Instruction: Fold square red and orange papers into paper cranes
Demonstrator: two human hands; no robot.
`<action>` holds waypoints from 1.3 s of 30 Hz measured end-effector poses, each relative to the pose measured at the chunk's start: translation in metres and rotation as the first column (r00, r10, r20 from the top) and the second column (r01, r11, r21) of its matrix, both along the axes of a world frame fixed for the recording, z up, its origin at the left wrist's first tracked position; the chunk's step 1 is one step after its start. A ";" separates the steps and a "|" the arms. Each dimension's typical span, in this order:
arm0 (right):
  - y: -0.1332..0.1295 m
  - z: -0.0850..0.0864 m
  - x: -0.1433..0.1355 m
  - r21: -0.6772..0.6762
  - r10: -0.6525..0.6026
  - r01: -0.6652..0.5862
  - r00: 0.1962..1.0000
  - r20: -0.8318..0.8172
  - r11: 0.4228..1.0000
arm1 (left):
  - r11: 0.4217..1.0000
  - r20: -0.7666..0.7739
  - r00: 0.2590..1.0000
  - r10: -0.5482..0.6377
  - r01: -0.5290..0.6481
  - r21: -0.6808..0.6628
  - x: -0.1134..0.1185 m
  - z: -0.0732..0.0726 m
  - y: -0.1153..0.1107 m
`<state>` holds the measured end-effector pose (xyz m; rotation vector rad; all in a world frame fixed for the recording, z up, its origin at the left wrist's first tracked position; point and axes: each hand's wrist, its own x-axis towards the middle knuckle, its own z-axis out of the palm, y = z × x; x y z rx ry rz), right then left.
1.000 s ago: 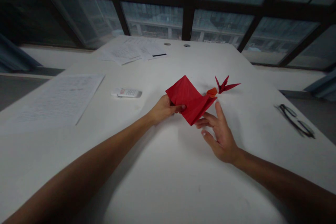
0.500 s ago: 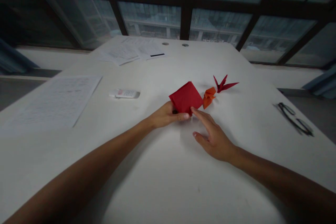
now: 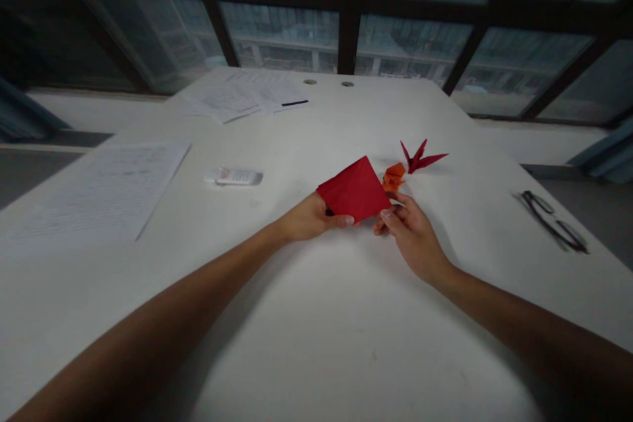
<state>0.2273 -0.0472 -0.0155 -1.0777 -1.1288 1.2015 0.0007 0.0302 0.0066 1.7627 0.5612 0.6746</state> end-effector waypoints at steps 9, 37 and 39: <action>-0.002 0.004 0.002 -0.033 0.046 -0.047 0.999 -0.011 0.998 | 0.998 0.012 1.000 0.007 -0.006 -0.064 -0.002 0.003 -0.001; -0.008 0.012 0.001 0.074 0.200 -0.209 0.973 0.112 0.975 | 0.649 -0.267 0.931 0.248 0.045 0.759 0.006 0.000 -0.017; -0.009 0.013 0.001 0.062 0.196 -0.204 0.973 0.119 0.977 | 0.596 -0.288 0.915 0.281 0.069 0.800 0.007 0.001 -0.019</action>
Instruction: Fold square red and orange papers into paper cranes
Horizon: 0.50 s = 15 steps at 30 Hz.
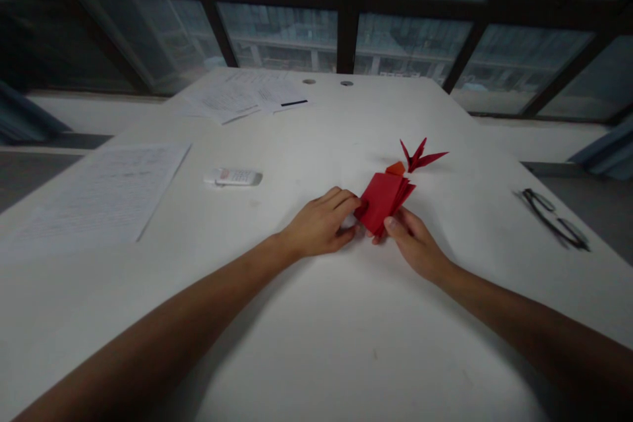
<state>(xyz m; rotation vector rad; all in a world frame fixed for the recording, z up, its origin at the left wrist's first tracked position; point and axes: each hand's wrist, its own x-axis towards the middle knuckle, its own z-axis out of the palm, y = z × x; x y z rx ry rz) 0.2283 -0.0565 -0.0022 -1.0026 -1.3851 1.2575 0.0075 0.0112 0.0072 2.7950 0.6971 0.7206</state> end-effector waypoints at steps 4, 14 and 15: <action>-0.003 0.004 -0.002 -0.024 -0.012 0.013 0.999 0.049 1.000 | 1.000 -0.017 1.000 0.015 -0.015 0.026 0.000 0.000 0.001; -0.001 -0.002 -0.002 -0.062 -0.036 0.038 0.999 0.035 0.997 | 0.979 0.066 0.995 0.071 -0.057 -0.197 -0.004 -0.007 0.007; 0.000 -0.003 -0.002 -0.069 -0.042 0.044 0.999 0.029 0.997 | 0.974 0.076 0.994 0.072 -0.054 -0.219 -0.004 -0.007 0.007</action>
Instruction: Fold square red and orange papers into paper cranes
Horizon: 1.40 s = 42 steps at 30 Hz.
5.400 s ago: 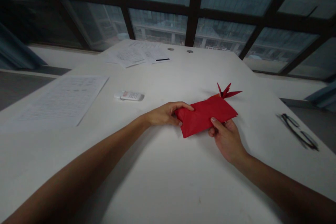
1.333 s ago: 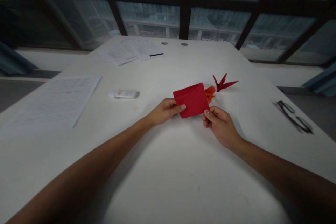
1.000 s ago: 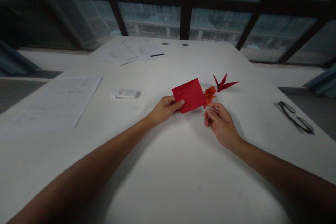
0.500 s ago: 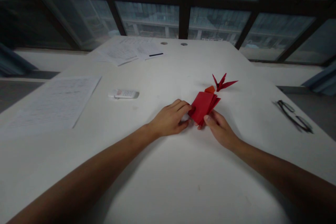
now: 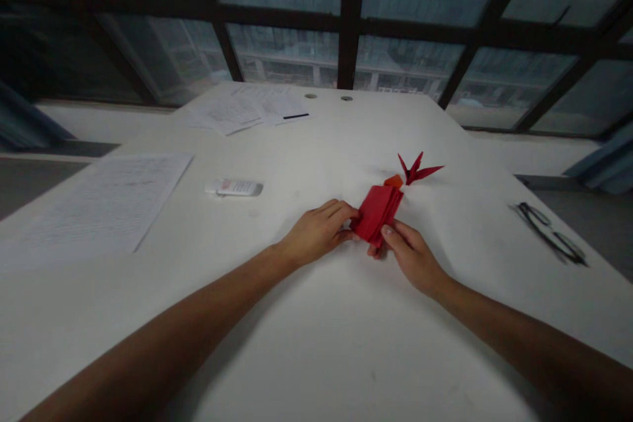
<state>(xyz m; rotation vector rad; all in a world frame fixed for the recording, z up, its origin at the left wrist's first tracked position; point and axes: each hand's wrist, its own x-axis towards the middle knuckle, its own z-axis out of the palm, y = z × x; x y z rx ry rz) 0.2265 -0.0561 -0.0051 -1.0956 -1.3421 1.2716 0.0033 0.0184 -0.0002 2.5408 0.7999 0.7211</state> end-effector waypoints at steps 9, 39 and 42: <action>0.007 -0.007 0.001 -0.034 -0.026 0.023 0.997 -0.079 0.999 | 0.991 0.094 0.989 0.112 -0.104 -0.088 0.000 0.000 0.001; 0.007 -0.008 0.015 0.522 -0.266 -0.012 0.851 0.453 0.853 | 0.999 -0.077 0.997 0.000 -0.002 -0.034 0.010 0.008 -0.009; 0.009 -0.005 0.019 0.605 -0.376 -0.032 0.756 0.535 0.796 | 0.998 -0.069 0.997 -0.039 0.035 -0.061 0.006 0.010 -0.007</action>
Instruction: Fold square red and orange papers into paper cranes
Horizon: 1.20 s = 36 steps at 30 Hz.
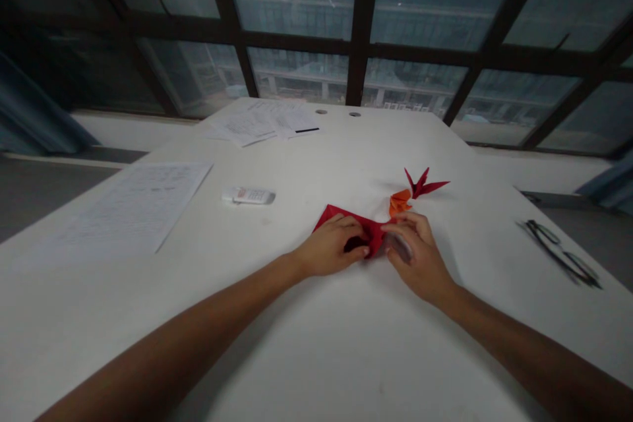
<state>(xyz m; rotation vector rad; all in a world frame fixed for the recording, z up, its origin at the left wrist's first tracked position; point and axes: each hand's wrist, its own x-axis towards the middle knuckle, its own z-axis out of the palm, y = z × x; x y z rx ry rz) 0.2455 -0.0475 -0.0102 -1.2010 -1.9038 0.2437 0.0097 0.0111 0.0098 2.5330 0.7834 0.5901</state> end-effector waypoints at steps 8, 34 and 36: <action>0.003 0.007 0.006 -0.003 0.188 -0.197 0.929 0.318 0.980 | 0.999 0.014 1.000 -0.019 0.019 -0.029 -0.009 0.000 0.012; -0.003 0.003 -0.008 -0.001 0.165 -0.185 0.876 0.453 0.983 | 0.996 -0.007 0.998 0.068 -0.067 0.058 -0.002 -0.006 -0.001; -0.002 0.002 -0.008 -0.001 0.173 -0.192 0.880 0.442 0.981 | 0.986 -0.055 0.996 0.073 -0.064 0.151 -0.004 -0.003 0.000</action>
